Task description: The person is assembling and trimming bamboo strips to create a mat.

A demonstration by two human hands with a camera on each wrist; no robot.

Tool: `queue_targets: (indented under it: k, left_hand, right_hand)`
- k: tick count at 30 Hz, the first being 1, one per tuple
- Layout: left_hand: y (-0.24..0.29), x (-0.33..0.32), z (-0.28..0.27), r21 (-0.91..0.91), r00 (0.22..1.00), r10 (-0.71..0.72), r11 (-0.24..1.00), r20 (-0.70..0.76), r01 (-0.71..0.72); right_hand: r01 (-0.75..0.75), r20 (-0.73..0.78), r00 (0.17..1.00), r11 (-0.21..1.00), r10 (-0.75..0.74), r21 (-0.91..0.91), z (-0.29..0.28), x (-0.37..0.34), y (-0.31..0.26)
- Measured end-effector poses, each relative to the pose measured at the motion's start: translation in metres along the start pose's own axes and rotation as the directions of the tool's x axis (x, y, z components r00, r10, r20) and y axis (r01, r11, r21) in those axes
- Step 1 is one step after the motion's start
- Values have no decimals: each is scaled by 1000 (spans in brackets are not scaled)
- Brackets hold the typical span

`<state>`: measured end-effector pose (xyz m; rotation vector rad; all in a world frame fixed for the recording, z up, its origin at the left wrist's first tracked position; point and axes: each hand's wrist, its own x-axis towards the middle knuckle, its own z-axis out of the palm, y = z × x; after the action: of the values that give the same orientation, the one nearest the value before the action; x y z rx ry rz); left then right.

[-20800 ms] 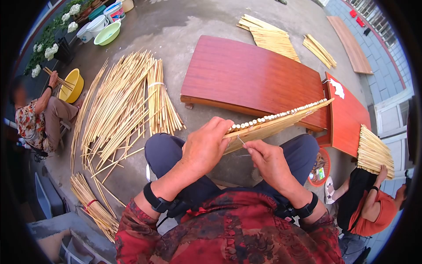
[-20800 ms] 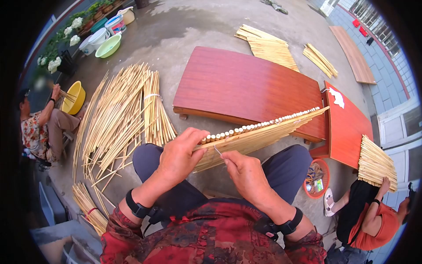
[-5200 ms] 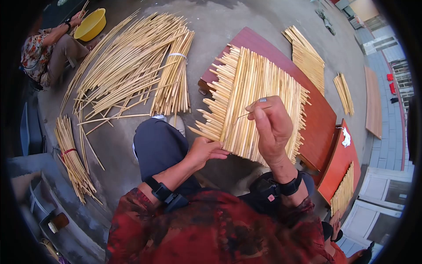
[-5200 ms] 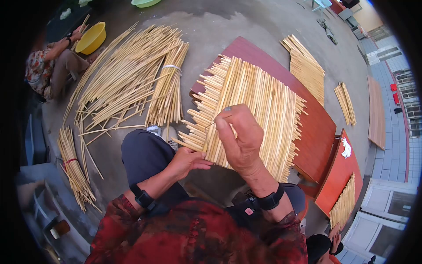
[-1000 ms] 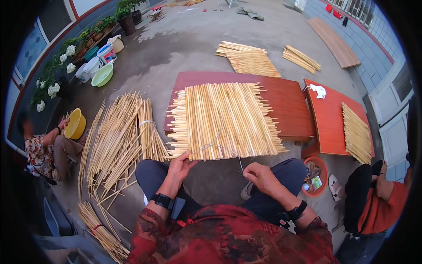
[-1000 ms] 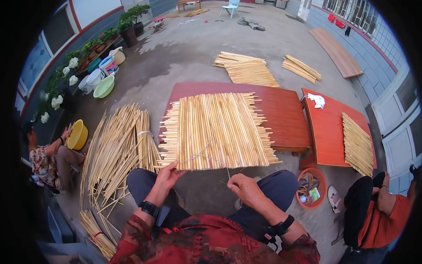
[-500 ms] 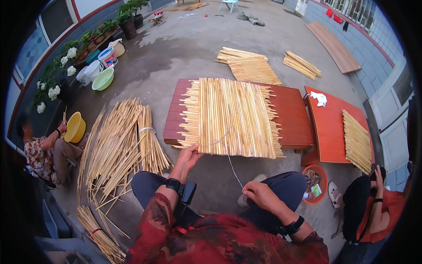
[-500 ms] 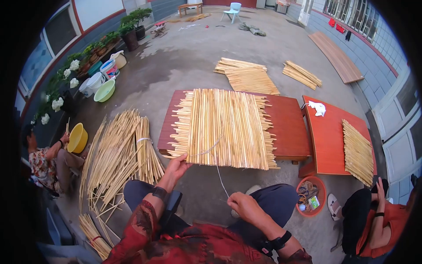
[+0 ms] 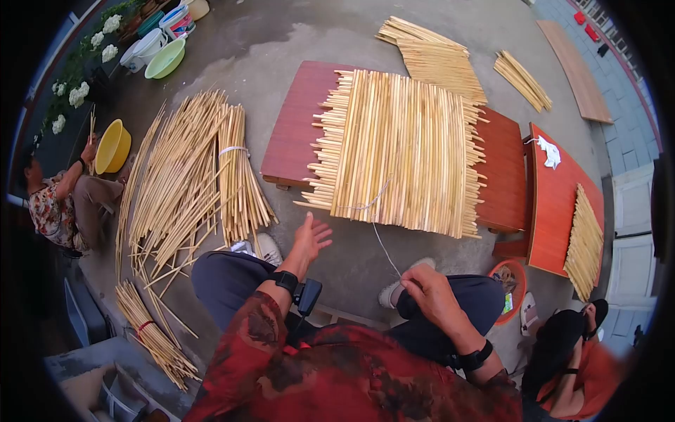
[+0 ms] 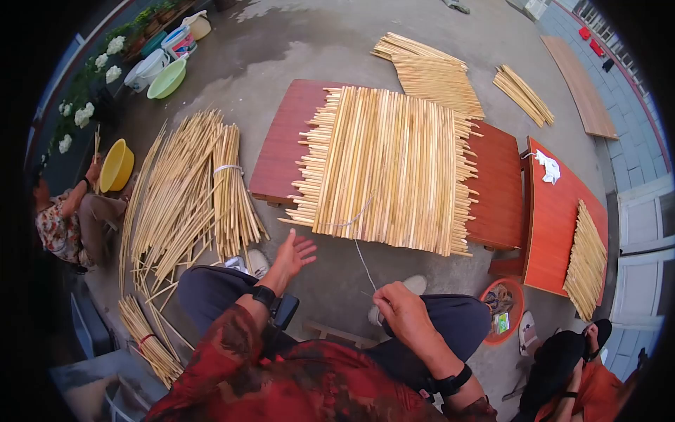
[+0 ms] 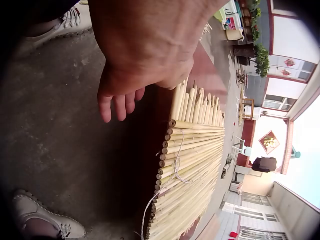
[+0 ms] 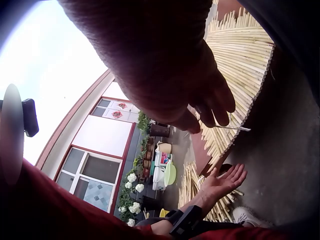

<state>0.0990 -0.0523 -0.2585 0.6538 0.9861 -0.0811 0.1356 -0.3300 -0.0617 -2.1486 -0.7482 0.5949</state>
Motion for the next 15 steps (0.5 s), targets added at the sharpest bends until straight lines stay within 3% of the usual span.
queue_targets:
  k: [3,5,15]
  left_hand:
    - [-2,-6,15,-3,996,21,1000,84,-20]
    - [-3,-4,22,-19,966,116,993,230,-114]
    - [-7,14,33,-221,945,168,969,281,-106]
  right_hand:
    - [21,41,999,998,-18,-64,-1,5,-2]
    - [30,28,999,998,-28,-60,-1,8,-1]
    - [18,100,995,997,-10,-77,1,27,-8]
